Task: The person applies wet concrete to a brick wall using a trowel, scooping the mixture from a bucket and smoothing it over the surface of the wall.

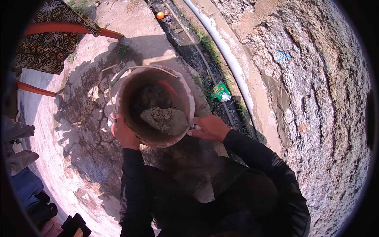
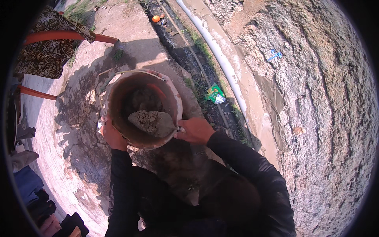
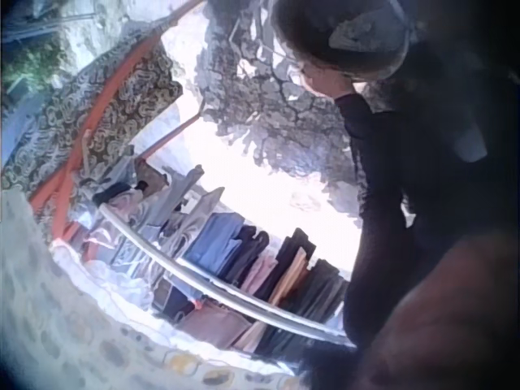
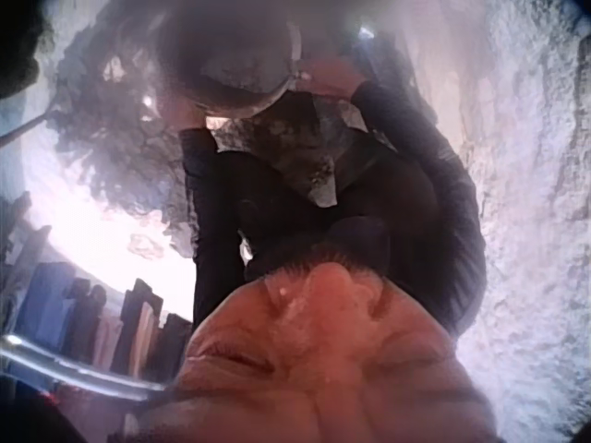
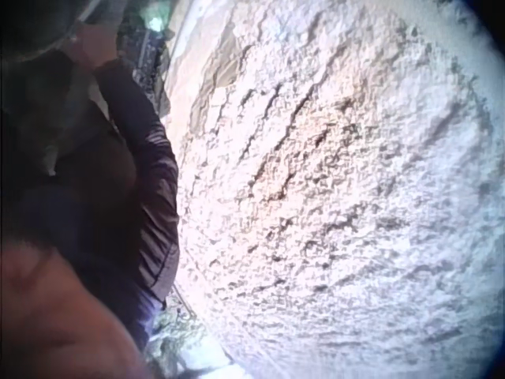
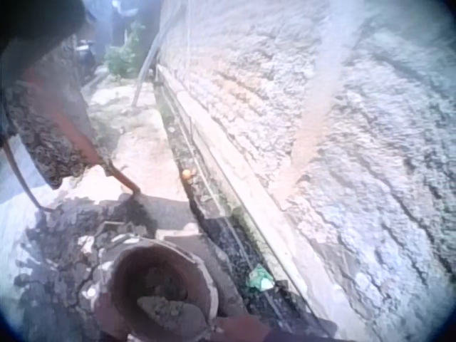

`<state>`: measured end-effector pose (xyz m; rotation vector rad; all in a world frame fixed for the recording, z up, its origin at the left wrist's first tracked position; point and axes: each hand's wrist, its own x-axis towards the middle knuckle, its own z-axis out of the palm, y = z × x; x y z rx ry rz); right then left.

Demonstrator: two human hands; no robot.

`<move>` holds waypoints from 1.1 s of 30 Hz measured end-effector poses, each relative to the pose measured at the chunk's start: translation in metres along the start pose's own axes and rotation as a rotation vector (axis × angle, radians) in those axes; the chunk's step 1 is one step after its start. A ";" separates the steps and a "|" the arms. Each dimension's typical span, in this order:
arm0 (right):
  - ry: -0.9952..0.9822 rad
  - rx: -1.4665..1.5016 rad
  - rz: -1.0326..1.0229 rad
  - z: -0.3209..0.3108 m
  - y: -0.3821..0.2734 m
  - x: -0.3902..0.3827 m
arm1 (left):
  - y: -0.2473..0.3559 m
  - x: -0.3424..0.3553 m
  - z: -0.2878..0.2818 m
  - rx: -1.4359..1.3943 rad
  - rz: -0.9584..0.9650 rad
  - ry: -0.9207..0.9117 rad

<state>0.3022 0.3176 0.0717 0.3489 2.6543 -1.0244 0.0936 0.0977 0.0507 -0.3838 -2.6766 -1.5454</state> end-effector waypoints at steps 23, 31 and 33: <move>0.850 0.630 0.447 -0.142 0.120 -0.100 | -0.102 0.030 -0.037 0.579 -0.174 0.142; 0.661 0.388 0.575 -0.070 0.147 -0.072 | -0.082 0.032 -0.030 0.159 -0.477 0.262; 0.561 0.264 0.534 -0.069 0.124 -0.057 | -0.085 0.027 -0.037 0.098 -0.428 0.257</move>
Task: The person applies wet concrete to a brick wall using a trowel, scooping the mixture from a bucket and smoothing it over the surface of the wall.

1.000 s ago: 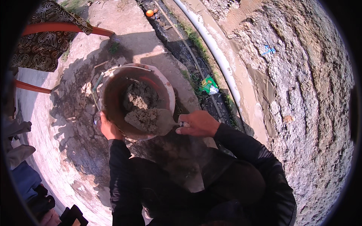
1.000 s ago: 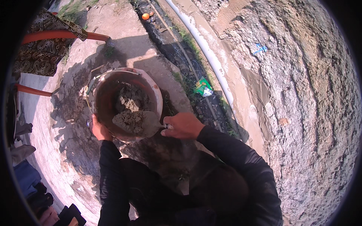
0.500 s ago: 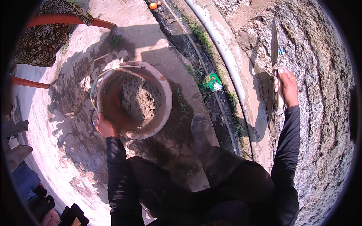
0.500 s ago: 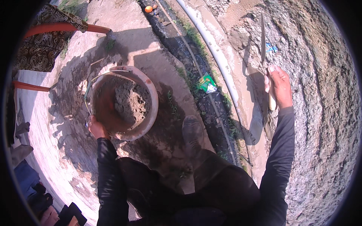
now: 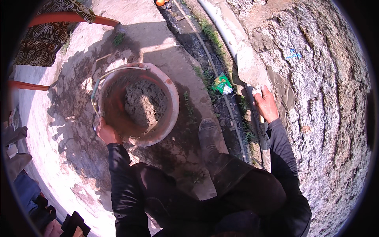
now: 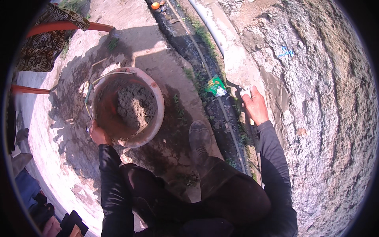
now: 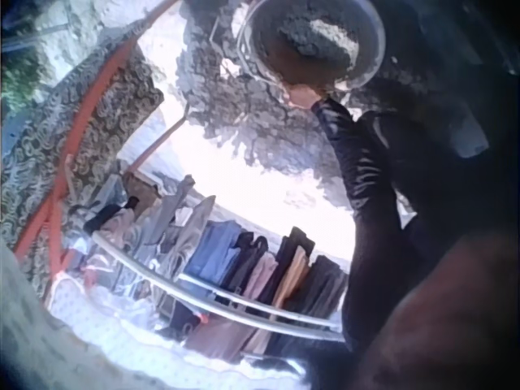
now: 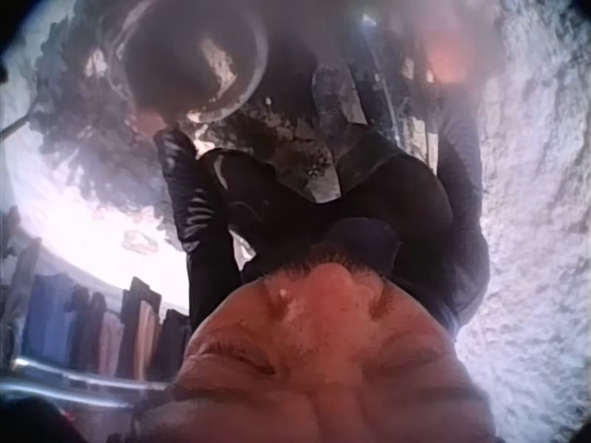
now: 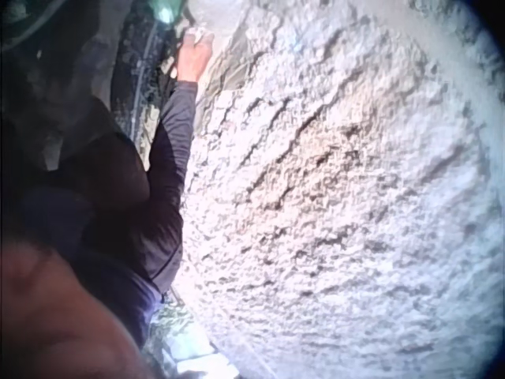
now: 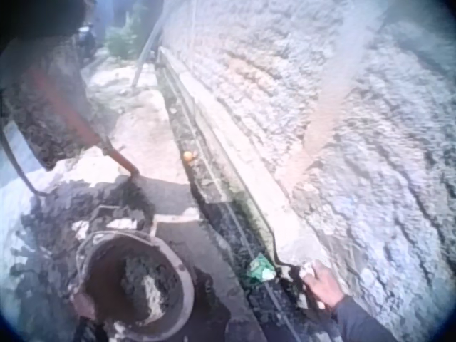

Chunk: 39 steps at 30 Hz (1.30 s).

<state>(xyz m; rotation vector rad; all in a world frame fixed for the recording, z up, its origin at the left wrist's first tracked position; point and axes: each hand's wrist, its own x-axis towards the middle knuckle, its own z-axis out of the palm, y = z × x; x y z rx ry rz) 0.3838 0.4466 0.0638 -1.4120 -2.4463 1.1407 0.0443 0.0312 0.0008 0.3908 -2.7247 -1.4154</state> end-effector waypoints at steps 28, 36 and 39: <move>-0.591 -0.063 -0.517 0.104 -0.125 -0.067 | 0.095 -0.108 0.027 -0.601 0.140 -0.344; -0.608 -0.026 -0.580 0.035 -0.129 -0.073 | 0.011 -0.014 -0.007 -0.568 -0.321 -0.244; -0.826 0.303 -0.520 -0.001 -0.097 -0.078 | -0.005 -0.003 -0.004 -0.564 -0.204 -0.160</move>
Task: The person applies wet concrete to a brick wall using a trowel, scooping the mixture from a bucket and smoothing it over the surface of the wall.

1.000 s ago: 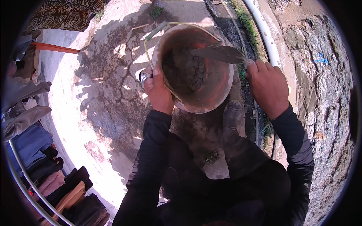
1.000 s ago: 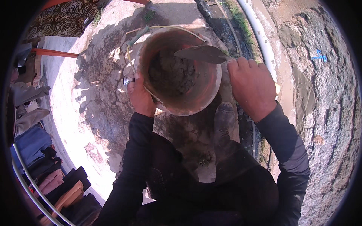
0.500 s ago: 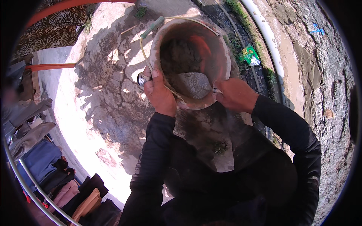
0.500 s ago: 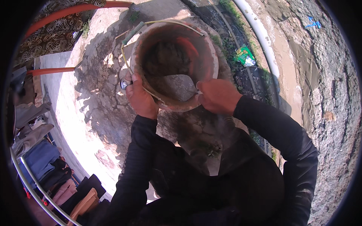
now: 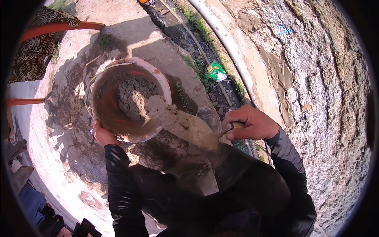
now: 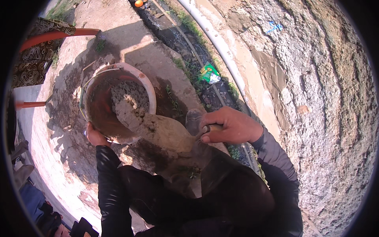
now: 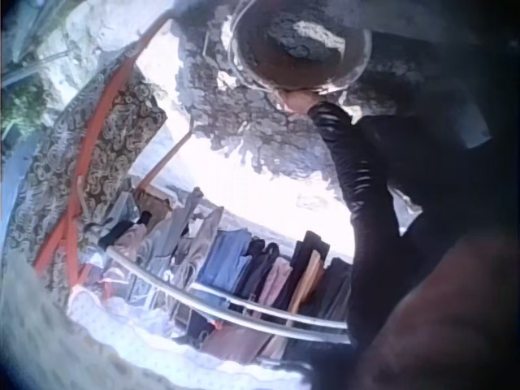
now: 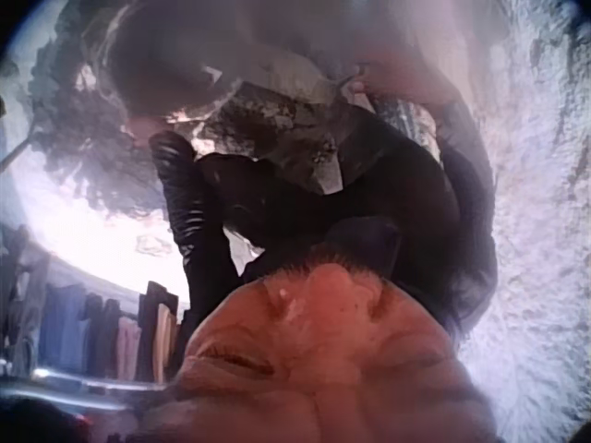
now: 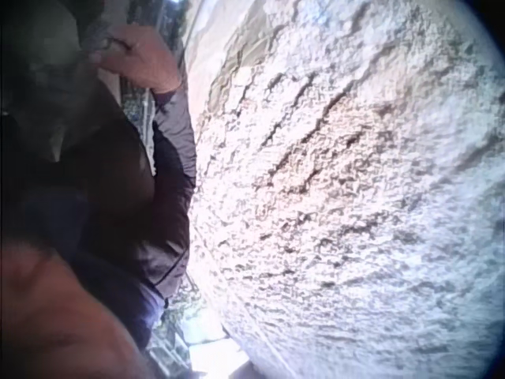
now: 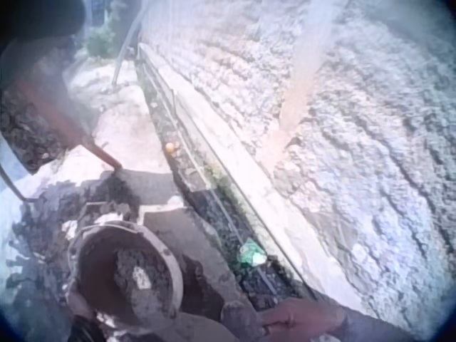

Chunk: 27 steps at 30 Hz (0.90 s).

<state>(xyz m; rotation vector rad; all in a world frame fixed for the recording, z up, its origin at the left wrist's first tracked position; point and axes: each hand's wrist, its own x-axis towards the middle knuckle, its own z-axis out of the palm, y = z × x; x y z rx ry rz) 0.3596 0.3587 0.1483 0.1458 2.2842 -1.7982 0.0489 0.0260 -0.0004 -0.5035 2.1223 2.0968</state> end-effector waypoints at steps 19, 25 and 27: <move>1.117 0.368 0.353 -0.054 0.116 -0.054 | 0.008 -0.005 0.013 0.246 0.041 0.122; 1.103 0.175 0.331 -0.091 0.151 0.003 | 0.010 -0.009 0.020 0.302 0.104 0.135; 1.048 -0.103 0.520 -0.116 0.178 0.008 | 0.013 -0.016 0.030 0.265 0.092 0.159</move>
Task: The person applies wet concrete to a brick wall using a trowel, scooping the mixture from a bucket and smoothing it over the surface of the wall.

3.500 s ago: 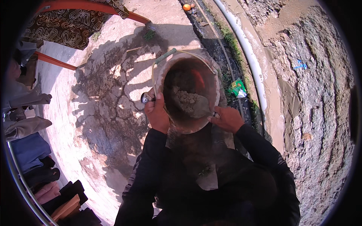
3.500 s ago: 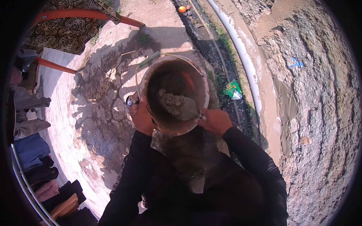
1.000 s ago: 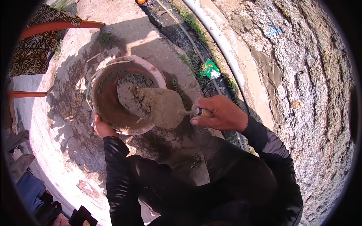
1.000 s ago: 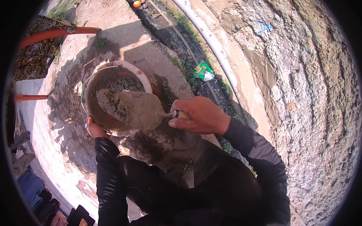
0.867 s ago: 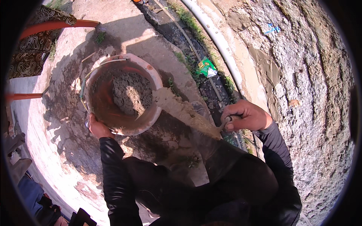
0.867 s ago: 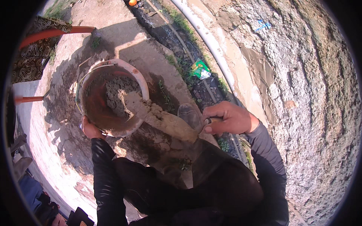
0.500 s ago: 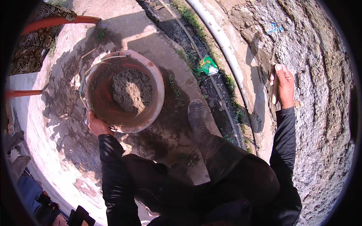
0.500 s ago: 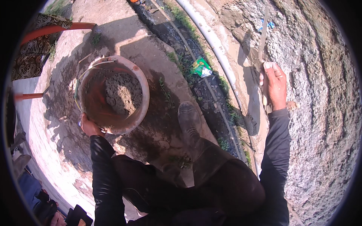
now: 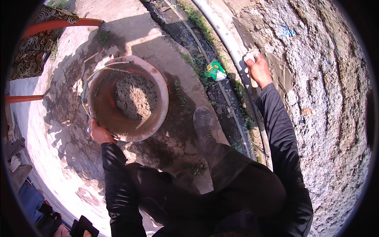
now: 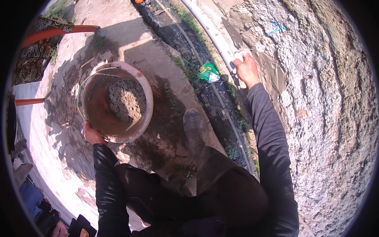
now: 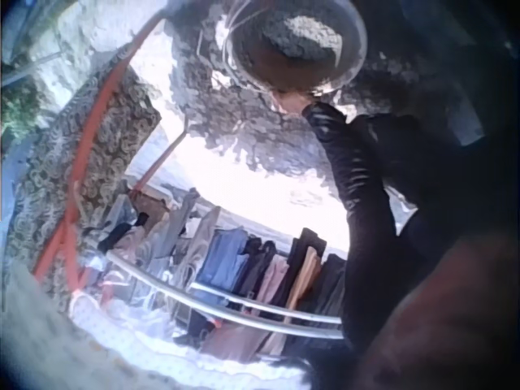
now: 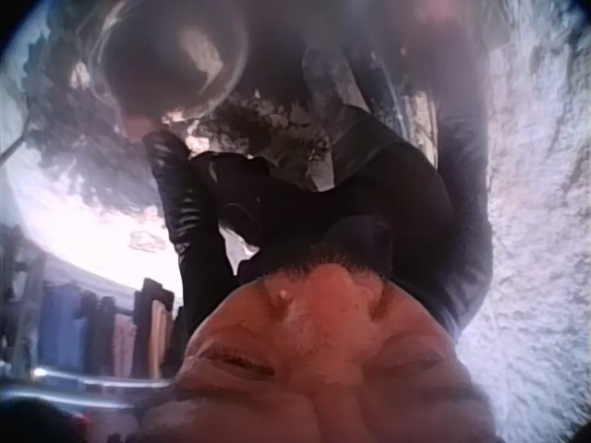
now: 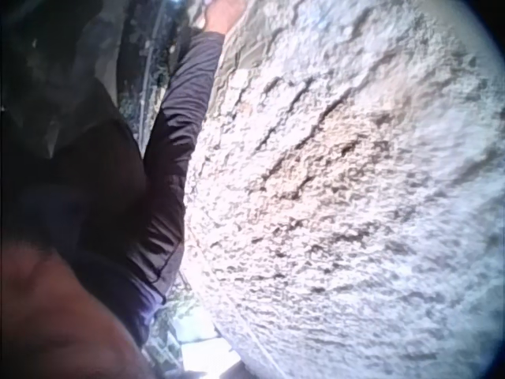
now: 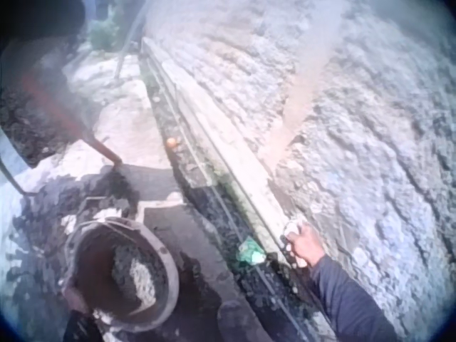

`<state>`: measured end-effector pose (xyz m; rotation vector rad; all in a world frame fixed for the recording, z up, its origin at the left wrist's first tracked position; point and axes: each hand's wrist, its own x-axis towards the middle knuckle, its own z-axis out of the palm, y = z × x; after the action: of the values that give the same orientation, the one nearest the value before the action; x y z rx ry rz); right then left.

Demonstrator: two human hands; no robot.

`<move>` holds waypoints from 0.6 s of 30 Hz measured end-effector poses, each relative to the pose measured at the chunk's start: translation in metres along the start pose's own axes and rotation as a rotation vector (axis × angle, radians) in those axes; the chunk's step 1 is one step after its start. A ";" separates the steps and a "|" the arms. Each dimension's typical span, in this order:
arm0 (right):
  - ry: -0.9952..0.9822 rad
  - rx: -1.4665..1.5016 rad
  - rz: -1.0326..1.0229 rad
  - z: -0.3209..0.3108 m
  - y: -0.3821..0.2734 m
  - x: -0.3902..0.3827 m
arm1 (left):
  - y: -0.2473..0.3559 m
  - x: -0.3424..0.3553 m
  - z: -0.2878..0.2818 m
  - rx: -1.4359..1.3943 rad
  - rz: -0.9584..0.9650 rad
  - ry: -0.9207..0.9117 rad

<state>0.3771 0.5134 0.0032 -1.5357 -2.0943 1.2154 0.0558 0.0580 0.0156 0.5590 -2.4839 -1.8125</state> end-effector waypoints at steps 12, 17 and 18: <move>0.171 0.305 -0.022 -0.065 -0.025 -0.061 | -0.010 0.012 -0.015 0.070 -0.003 -0.020; 0.101 0.089 -0.157 -0.050 -0.024 -0.066 | -0.001 0.005 -0.008 0.091 0.003 0.005; 0.029 0.047 -0.063 -0.051 -0.021 -0.057 | -0.001 0.004 -0.005 0.092 0.017 0.005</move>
<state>0.4190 0.4848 0.0638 -1.4475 -2.0646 1.2049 0.0535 0.0519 0.0160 0.5430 -2.5717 -1.6961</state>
